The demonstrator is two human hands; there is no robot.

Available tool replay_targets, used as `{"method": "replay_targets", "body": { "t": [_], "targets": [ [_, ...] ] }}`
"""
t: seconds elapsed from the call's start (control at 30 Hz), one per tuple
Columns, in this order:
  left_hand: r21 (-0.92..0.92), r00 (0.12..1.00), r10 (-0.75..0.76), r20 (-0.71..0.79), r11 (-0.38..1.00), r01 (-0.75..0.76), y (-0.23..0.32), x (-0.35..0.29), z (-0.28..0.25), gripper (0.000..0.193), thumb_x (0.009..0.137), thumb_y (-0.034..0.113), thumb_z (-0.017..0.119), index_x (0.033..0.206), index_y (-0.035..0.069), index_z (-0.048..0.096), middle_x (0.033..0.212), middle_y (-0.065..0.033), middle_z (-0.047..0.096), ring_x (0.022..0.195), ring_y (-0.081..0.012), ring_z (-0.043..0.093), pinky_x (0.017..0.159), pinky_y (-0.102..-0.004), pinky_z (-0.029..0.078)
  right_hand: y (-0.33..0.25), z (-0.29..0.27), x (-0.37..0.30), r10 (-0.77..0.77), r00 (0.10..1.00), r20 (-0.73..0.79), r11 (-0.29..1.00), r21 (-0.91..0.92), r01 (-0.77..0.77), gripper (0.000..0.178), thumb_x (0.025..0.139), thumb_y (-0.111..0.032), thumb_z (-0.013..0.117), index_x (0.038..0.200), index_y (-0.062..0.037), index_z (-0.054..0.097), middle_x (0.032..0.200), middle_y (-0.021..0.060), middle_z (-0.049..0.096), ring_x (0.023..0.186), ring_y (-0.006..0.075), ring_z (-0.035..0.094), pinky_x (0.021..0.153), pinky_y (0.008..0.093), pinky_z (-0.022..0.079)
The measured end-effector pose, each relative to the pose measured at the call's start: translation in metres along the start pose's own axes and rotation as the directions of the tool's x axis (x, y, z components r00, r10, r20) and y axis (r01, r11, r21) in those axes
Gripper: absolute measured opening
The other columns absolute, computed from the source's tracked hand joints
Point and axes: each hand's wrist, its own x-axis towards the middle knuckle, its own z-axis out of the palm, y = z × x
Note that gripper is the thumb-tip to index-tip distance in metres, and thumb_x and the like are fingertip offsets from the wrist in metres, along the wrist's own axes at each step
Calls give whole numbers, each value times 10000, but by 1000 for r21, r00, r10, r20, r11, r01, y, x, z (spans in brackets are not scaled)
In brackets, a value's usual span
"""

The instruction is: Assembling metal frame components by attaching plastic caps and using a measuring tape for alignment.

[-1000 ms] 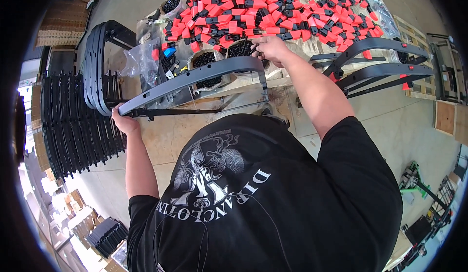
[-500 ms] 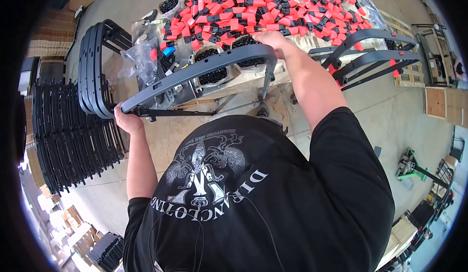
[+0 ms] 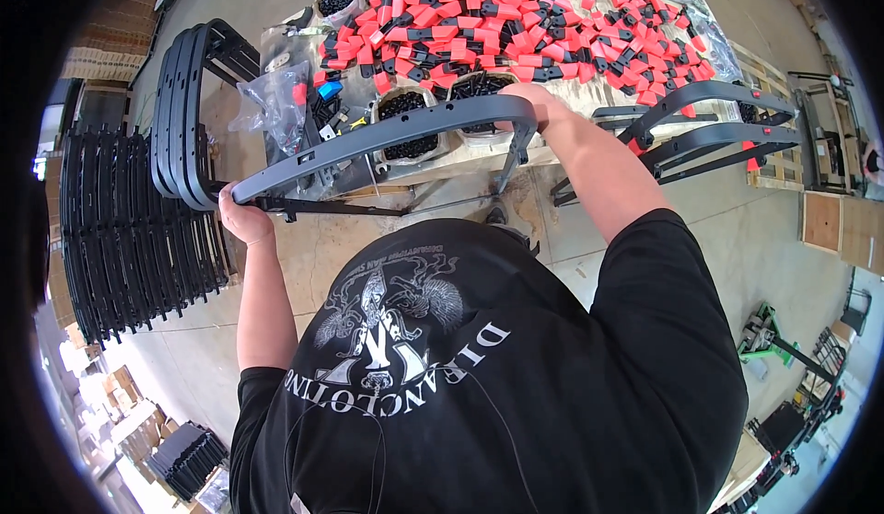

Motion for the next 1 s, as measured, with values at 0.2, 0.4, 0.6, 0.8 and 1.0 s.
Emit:
{"method": "replay_targets", "body": {
  "t": [0.2, 0.4, 0.6, 0.8, 1.0],
  "targets": [
    [-51, 1000, 7, 7, 999, -7, 5, 2, 9, 433, 1024, 298, 396, 868, -27, 636, 895, -85, 607, 857, -195, 546, 828, -342, 428, 40, 32, 0, -12, 998, -62, 960, 279, 29, 275, 800, -277, 686, 922, -34, 728, 856, 156, 713, 823, 315, 686, 720, 401, 537],
    [-73, 999, 3, -38, 997, -6, 1, 0, 2, 420, 1018, 292, 412, 887, -25, 654, 905, -87, 609, 875, -202, 557, 856, -346, 434, 5, 5, -5, 356, 934, 0, 542, 815, -206, 244, 937, -212, 626, 988, 9, 713, 886, 65, 699, 819, 141, 639, 767, 297, 514],
    [439, 926, 347, -150, 862, -253, 35, -23, 22, 382, 1029, 300, 422, 935, -7, 628, 887, -72, 592, 850, -183, 546, 837, -338, 429, -22, -24, -46, 481, 864, 149, -565, 806, 176, 143, 951, -220, 522, 872, -103, 547, 802, 48, 585, 704, 204, 563, 716, 333, 473],
    [10, 735, -676, -58, 736, 677, -68, -143, -37, 176, 984, 150, 561, 830, 81, 509, 747, -14, 556, 620, -107, 499, 536, -257, 405, -25, 23, -116, 570, 802, 180, -432, 896, 105, 218, 1001, -243, 459, 857, -91, 521, 715, 33, 513, 570, 166, 443, 547, 309, 349],
    [313, 625, -337, 704, 937, 153, 18, -149, 94, 130, 929, 136, 683, 981, 18, 668, 838, -70, 682, 788, -144, 635, 746, -301, 517, -88, 78, -194, 687, 695, 212, -261, 965, -35, 143, 967, -151, 489, 901, -58, 577, 662, 27, 486, 538, 139, 448, 472, 295, 331]
  ]
}}
